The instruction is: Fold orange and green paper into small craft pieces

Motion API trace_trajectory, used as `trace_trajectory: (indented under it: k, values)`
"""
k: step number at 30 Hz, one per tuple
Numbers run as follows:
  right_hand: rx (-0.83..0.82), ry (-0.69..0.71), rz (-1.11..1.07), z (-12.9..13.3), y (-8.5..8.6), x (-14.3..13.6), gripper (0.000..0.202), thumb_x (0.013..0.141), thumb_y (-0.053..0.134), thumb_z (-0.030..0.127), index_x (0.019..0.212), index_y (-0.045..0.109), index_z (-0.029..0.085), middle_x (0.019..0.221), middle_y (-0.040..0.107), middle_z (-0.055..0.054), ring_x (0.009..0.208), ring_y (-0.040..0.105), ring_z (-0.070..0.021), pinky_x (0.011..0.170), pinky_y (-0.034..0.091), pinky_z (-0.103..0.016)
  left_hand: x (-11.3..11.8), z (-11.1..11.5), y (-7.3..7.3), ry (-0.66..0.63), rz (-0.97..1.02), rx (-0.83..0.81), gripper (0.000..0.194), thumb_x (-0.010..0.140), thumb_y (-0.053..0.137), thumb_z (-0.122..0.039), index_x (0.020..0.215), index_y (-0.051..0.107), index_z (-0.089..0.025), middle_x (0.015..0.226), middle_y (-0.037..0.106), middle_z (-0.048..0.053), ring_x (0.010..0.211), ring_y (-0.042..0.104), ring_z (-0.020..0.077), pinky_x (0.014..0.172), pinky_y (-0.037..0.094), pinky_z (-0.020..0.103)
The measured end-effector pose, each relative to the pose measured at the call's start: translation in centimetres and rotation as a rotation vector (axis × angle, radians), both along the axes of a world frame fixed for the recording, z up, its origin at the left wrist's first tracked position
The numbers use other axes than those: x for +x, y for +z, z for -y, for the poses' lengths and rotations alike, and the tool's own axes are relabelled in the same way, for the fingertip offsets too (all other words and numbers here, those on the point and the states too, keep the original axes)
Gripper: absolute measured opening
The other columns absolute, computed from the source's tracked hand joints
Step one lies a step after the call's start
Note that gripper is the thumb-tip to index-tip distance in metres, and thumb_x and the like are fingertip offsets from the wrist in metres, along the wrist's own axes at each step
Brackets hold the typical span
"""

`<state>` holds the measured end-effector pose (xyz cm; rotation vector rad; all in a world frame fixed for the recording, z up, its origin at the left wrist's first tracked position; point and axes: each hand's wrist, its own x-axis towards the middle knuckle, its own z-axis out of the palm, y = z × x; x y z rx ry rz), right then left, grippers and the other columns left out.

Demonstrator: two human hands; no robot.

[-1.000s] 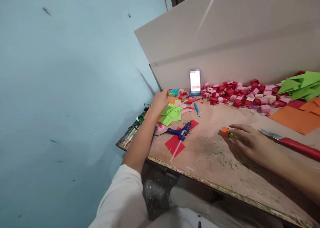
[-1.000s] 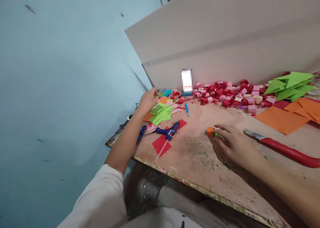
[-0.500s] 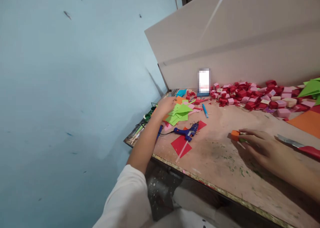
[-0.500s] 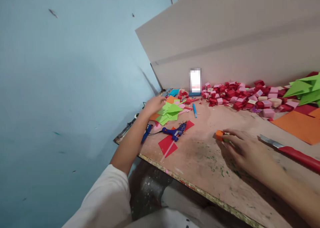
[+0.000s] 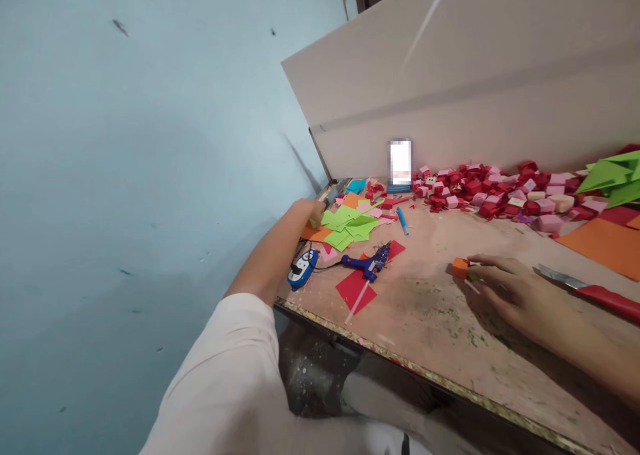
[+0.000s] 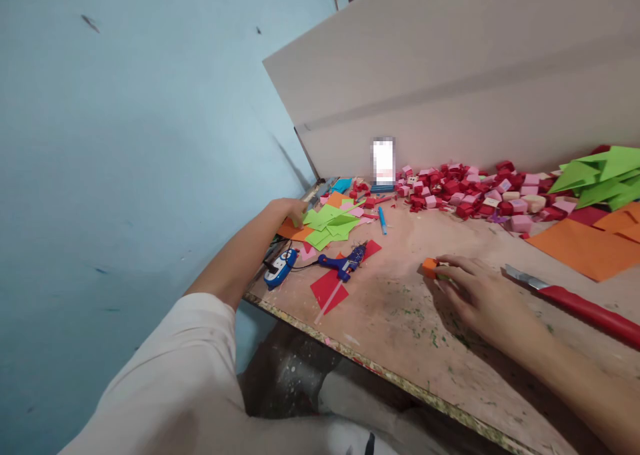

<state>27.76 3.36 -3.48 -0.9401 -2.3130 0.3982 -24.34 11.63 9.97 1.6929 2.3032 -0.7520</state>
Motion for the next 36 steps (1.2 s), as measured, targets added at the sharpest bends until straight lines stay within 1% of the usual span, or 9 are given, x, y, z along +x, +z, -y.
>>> trace_trajectory:
  k: [4, 8, 13, 16, 18, 20, 23, 27, 36]
  values:
    - [-0.008, -0.001, -0.018, 0.0, -0.1, 0.2, 0.044, 0.115, 0.052, 0.044, 0.128, 0.089, 0.026, 0.149, 0.080, -0.021, 0.136, 0.078, -0.0541, 0.113, 0.063, -0.081, -0.2, 0.3, -0.1, 0.012, 0.033, 0.024, 0.045, 0.113, 0.079, -0.045, 0.150, 0.072, -0.021, 0.152, 0.072, 0.014, 0.130, 0.076, 0.0301, 0.109, 0.069, 0.052]
    - [-0.008, 0.002, -0.033, 0.0, -0.3, 0.2, 0.043, 0.114, 0.053, 0.045, 0.127, 0.089, 0.026, 0.149, 0.081, -0.021, 0.134, 0.079, -0.0536, 0.114, 0.062, -0.081, 0.7, 0.5, 2.2, -0.031, 0.203, 0.191, 0.038, 0.107, 0.083, -0.035, 0.139, 0.075, -0.018, 0.148, 0.075, 0.017, 0.134, 0.075, 0.0343, 0.112, 0.066, 0.049]
    - [-0.024, 0.001, -0.049, 0.3, 0.5, 0.0, 0.041, 0.114, 0.055, 0.043, 0.129, 0.088, 0.023, 0.148, 0.081, -0.020, 0.134, 0.080, -0.0483, 0.117, 0.062, -0.075, 6.2, 2.7, 4.1, -0.210, 0.706, 0.404, 0.031, 0.102, 0.062, -0.030, 0.131, 0.061, -0.020, 0.136, 0.082, 0.016, 0.128, 0.081, 0.0293, 0.097, 0.067, 0.037]
    - [-0.151, 0.004, -0.168, 1.5, 2.1, -0.4, 0.033, 0.112, 0.064, 0.045, 0.129, 0.085, 0.026, 0.148, 0.082, -0.017, 0.135, 0.080, -0.0436, 0.122, 0.059, -0.071, 12.6, 5.1, 2.0, -0.362, 1.026, 0.385, 0.020, 0.099, 0.061, -0.036, 0.115, 0.056, -0.025, 0.123, 0.083, 0.015, 0.112, 0.084, 0.0249, 0.093, 0.067, 0.037]
    - [-0.392, -0.005, -0.312, 2.5, 3.3, -0.9, 0.038, 0.109, 0.073, 0.052, 0.138, 0.080, 0.028, 0.141, 0.085, -0.015, 0.120, 0.084, -0.0381, 0.108, 0.067, -0.062, 17.6, 6.9, -0.4, -0.425, 1.401, 0.256, 0.021, 0.096, 0.067, -0.040, 0.108, 0.058, -0.025, 0.113, 0.083, 0.013, 0.098, 0.083, 0.0253, 0.086, 0.065, 0.039]
    - [-0.632, 0.026, -0.506, 3.1, 4.1, -1.4, 0.043, 0.106, 0.080, 0.058, 0.138, 0.079, 0.030, 0.127, 0.087, -0.011, 0.108, 0.085, -0.0324, 0.098, 0.069, -0.052, 22.4, 8.8, -2.9, -0.419, 1.442, 0.176, 0.022, 0.103, 0.064, -0.046, 0.109, 0.066, -0.025, 0.102, 0.079, 0.007, 0.085, 0.077, 0.0206, 0.078, 0.061, 0.034]
    - [-0.785, 0.007, -0.659, 2.7, 4.2, -1.7, 0.039, 0.093, 0.091, 0.057, 0.108, 0.081, 0.023, 0.098, 0.085, -0.006, 0.083, 0.078, -0.0254, 0.075, 0.065, -0.038, 27.2, 10.9, -6.1, -0.356, 1.489, 0.232, 0.033, 0.107, 0.070, -0.056, 0.106, 0.067, -0.023, 0.103, 0.072, 0.003, 0.087, 0.072, 0.0183, 0.074, 0.058, 0.028]
    - [-0.861, -0.092, -0.735, 1.2, 3.4, -1.3, 0.043, 0.074, 0.102, 0.050, 0.092, 0.079, 0.019, 0.087, 0.080, -0.005, 0.072, 0.070, -0.0207, 0.067, 0.059, -0.034, 28.5, 11.2, -8.8, -0.043, 1.659, 0.298, 0.039, 0.104, 0.074, -0.061, 0.110, 0.065, -0.023, 0.087, 0.064, -0.003, 0.064, 0.061, 0.0138, 0.053, 0.047, 0.024]
    - [-0.950, -0.143, -0.696, 1.9, 3.0, -1.8, 0.031, 0.079, 0.103, 0.043, 0.088, 0.084, 0.020, 0.076, 0.076, -0.003, 0.059, 0.059, -0.0141, 0.052, 0.049, -0.027, 26.8, 10.6, -9.8, -0.040, 1.630, 0.321, 0.044, 0.088, 0.096, -0.054, 0.082, 0.074, -0.017, 0.072, 0.072, 0.000, 0.062, 0.070, 0.0139, 0.059, 0.056, 0.023]
